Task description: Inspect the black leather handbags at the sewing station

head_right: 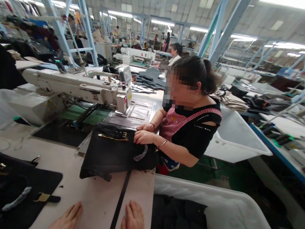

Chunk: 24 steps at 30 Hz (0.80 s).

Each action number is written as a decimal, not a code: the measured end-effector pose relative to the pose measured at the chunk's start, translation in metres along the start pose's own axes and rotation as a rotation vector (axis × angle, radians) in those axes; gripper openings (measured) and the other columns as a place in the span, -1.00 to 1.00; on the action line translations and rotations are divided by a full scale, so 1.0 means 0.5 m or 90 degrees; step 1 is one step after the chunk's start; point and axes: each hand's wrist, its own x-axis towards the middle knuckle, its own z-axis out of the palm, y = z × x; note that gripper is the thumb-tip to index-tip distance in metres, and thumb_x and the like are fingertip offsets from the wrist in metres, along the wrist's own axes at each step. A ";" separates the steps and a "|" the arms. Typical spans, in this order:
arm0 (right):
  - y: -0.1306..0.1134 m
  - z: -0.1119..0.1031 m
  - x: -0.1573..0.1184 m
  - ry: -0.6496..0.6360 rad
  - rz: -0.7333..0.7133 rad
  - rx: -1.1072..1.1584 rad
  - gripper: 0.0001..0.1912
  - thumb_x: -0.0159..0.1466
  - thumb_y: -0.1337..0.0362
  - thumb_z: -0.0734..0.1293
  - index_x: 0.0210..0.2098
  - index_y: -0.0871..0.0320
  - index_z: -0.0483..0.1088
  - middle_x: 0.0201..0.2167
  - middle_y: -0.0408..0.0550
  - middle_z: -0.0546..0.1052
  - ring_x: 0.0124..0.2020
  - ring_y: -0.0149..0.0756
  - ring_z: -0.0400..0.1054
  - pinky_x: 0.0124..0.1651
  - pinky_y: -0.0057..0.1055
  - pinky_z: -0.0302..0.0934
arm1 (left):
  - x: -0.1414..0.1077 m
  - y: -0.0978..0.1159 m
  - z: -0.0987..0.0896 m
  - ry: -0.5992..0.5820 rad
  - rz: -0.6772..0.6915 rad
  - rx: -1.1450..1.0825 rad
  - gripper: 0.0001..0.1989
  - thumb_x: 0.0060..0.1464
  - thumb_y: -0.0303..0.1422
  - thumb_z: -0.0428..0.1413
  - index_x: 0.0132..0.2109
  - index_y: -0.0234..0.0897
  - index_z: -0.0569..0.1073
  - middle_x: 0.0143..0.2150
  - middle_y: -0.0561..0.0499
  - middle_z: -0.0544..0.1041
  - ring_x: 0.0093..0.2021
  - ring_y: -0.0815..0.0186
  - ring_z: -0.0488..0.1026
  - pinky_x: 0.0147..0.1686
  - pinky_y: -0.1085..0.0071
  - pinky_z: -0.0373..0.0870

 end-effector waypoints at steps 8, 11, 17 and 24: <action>-0.007 -0.010 0.004 -0.002 0.002 -0.002 -0.58 0.15 0.35 0.19 0.03 0.14 0.25 0.07 -0.05 0.29 0.07 -0.18 0.17 0.04 -0.16 0.23 | -0.005 0.006 -0.015 -0.013 -0.030 -0.024 -0.28 -0.20 -0.51 0.10 0.18 -0.48 0.13 0.25 -0.27 -0.02 0.20 0.07 0.02 0.05 0.32 0.22; -0.009 -0.011 0.005 0.002 -0.002 -0.011 -0.58 0.15 0.36 0.18 0.02 0.13 0.26 0.05 -0.05 0.30 0.06 -0.18 0.18 0.02 -0.14 0.24 | -0.005 0.005 -0.012 -0.011 -0.025 -0.022 -0.30 -0.19 -0.53 0.08 0.18 -0.48 0.14 0.25 -0.25 -0.02 0.21 0.08 0.00 0.07 0.32 0.19; -0.006 0.001 0.002 0.021 -0.013 -0.005 -0.54 0.11 0.38 0.20 0.03 0.14 0.24 0.06 -0.02 0.29 0.07 -0.16 0.17 0.02 -0.15 0.24 | 0.000 0.002 0.005 -0.015 -0.033 -0.018 -0.24 -0.23 -0.55 0.08 0.20 -0.49 0.08 0.25 -0.27 -0.05 0.20 0.05 0.01 0.00 0.28 0.26; 0.004 0.013 0.002 0.041 -0.038 0.000 -0.52 0.05 0.40 0.21 0.00 0.15 0.27 0.04 -0.01 0.32 0.06 -0.16 0.19 0.01 -0.20 0.24 | 0.008 -0.001 -0.003 -0.096 -0.039 -0.053 -0.20 -0.24 -0.54 0.07 0.22 -0.46 0.03 0.27 -0.25 -0.13 0.23 0.05 -0.09 0.06 0.21 0.19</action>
